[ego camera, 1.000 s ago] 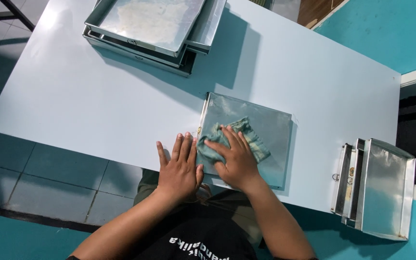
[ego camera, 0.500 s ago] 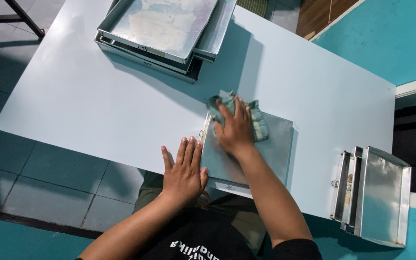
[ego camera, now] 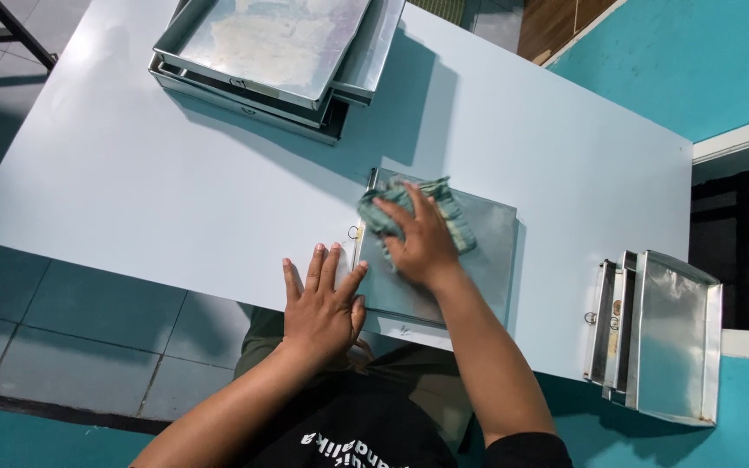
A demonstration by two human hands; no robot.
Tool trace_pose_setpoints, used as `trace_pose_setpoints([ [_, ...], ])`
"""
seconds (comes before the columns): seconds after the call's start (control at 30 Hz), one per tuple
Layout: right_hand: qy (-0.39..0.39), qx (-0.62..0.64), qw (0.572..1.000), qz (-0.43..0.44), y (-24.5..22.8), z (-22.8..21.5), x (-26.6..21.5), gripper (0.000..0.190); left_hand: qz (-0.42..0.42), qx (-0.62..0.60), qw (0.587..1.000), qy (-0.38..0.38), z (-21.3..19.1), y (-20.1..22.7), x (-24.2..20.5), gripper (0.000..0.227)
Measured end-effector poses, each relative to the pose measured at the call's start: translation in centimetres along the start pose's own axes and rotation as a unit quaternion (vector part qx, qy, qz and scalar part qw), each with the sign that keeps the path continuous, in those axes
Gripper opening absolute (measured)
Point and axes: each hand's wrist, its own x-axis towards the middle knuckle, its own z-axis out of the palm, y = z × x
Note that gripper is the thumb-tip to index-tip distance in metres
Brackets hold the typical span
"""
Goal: The person wipes the inside and outside of a rectangular metal tray with a cloth on a white table. After finishing one tray, they place it aside and pick up another tray from a stack to repeat the cleaning process.
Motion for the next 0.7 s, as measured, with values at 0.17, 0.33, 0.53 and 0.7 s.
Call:
trace_pose_setpoints([
  [0.17, 0.036, -0.021, 0.99, 0.137, 3.3, -0.8, 0.5, 0.059, -0.012, -0.005, 0.999, -0.036, -0.6, 0.1, 0.3, 0.059],
  [0.33, 0.069, -0.064, 0.981, 0.169, 1.2, -0.8, -1.5, 0.06, -0.007, -0.009, 0.998, -0.065, -0.6, 0.0, 0.3, 0.068],
  [0.53, 0.015, -0.024, 0.998, 0.055, -1.3, -0.2, -3.2, 0.061, 0.013, -0.009, 0.998, -0.065, -0.9, 0.1, 0.2, 0.085],
  [0.7, 0.028, -0.001, 0.999, 0.024, -0.6, 0.4, -3.3, 0.061, 0.111, -0.013, 0.993, 0.04, -1.5, 0.8, 0.2, 0.061],
])
